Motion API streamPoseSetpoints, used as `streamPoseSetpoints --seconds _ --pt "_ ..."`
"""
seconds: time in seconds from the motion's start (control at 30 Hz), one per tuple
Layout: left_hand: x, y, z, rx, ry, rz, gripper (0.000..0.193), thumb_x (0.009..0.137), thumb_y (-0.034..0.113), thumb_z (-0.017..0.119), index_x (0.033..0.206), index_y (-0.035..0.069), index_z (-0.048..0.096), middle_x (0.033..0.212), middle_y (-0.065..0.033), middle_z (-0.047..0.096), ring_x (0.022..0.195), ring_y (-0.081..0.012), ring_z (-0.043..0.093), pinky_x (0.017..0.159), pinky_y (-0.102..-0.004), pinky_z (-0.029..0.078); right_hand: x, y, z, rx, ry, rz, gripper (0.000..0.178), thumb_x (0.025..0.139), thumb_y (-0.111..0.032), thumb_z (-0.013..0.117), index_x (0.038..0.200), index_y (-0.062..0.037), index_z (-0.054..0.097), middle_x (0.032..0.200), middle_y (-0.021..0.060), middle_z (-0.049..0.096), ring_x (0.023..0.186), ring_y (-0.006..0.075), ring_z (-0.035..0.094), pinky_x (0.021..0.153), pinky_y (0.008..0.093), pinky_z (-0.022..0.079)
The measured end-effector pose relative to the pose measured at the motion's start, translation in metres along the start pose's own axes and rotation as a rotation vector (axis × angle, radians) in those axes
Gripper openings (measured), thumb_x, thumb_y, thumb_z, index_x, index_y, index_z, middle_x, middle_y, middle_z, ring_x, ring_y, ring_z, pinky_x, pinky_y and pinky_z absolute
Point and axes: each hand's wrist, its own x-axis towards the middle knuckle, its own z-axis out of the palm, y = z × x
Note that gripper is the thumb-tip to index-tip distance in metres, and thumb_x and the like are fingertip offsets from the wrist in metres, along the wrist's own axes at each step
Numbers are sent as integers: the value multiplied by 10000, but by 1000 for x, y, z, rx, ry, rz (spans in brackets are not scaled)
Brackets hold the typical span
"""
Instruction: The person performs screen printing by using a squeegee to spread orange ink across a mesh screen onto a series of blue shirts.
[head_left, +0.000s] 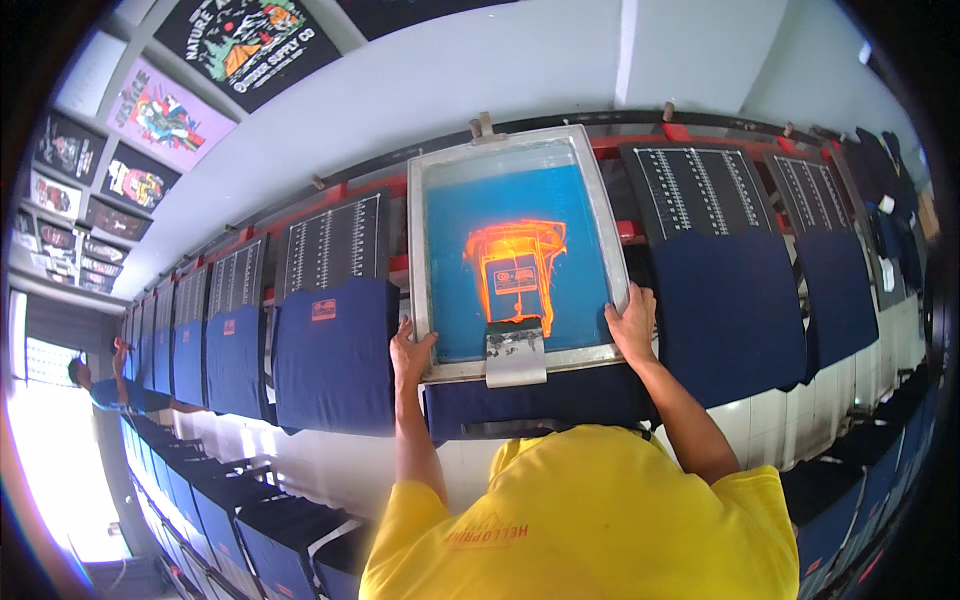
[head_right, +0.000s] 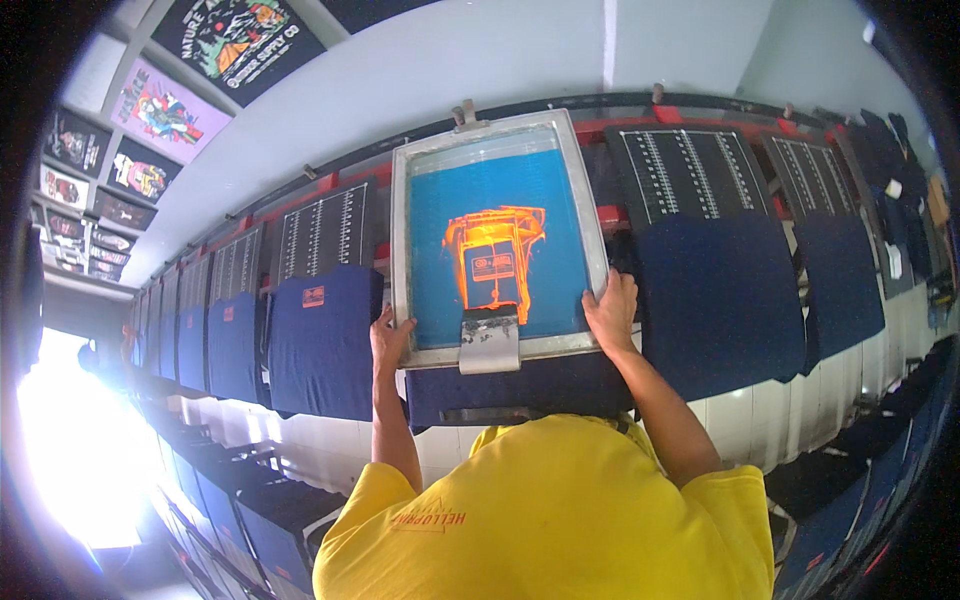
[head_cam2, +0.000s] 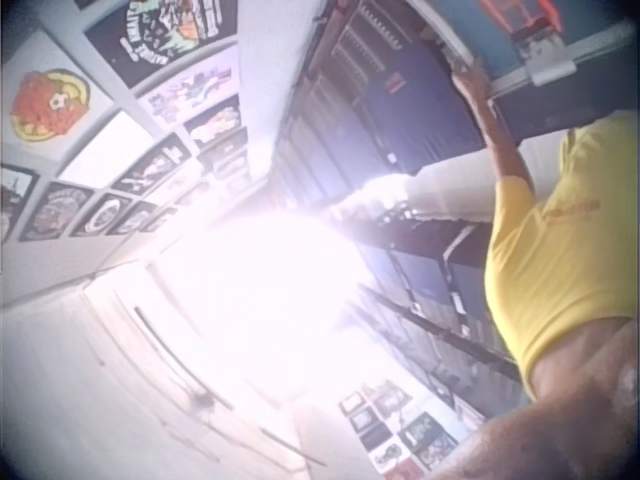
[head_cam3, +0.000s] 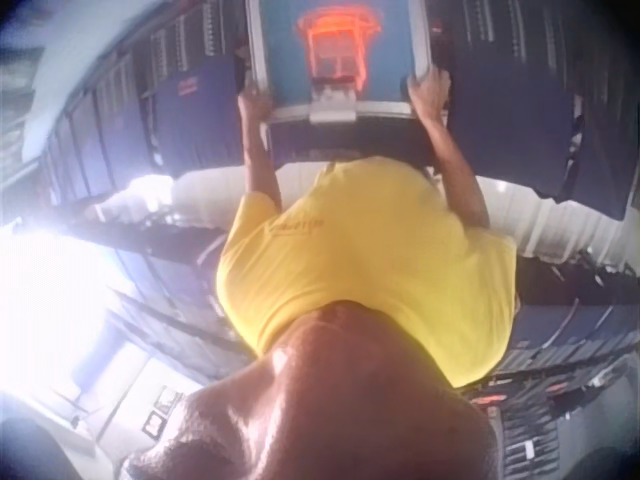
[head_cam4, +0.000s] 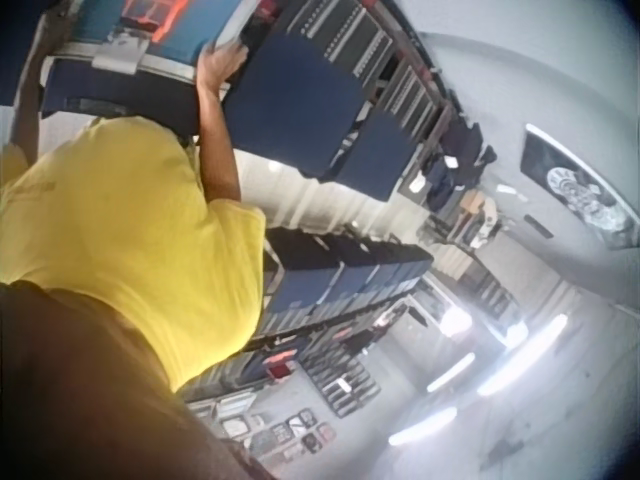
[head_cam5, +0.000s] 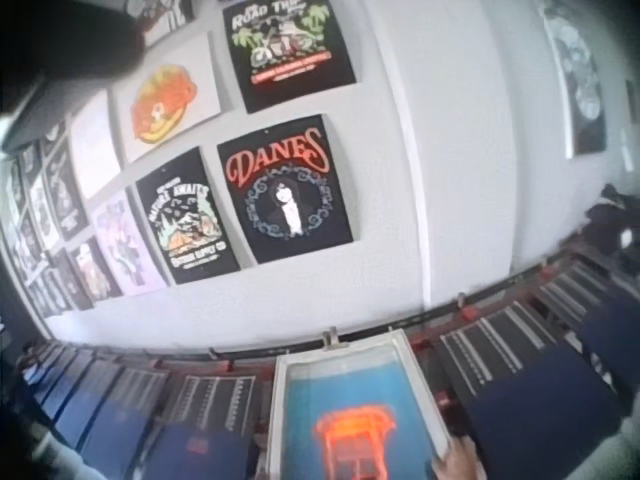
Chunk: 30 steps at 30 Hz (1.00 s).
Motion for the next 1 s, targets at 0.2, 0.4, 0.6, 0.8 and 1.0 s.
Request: streamPoseSetpoints --seconds 0.2,0.4,0.6,0.8,1.0 --pt "3 29 -19 -92 -1 -20 495 709 120 727 1168 -61 697 1441 -288 504 1377 -309 487 1097 -339 409 4 2 -4 27 2 15 589 799 -204 737 1274 70 524 1124 237 529 1069 428 517 897 529 452" --pt "-19 100 -41 -189 -24 -42 480 711 57 665 1181 -35 698 1214 -179 707 1034 -210 693 901 -314 514 13 -1 -46 151 -26 -14 501 808 -157 699 1219 89 553 1052 234 531 1023 403 511 909 483 430" --pt "-67 177 8 -131 6 23 473 731 53 680 1193 -48 679 1080 -150 734 946 -201 694 876 -326 521 33 54 -125 229 0 -9 492 840 -173 685 1248 62 541 1088 226 532 1033 411 551 901 473 466" --pt "-120 257 115 -220 -30 -3 449 735 54 711 1160 -87 675 1185 -184 706 1030 -247 694 903 -331 521 56 175 -211 197 54 -22 504 799 -120 741 1239 46 561 1086 206 549 1016 400 590 888 445 490" --pt "-146 310 215 -215 -82 59 464 736 80 722 1176 -61 677 1265 -235 660 1156 -328 655 1015 -359 476 80 289 -265 159 121 -47 526 794 -128 750 1247 69 571 1093 222 562 1026 402 584 896 437 480"
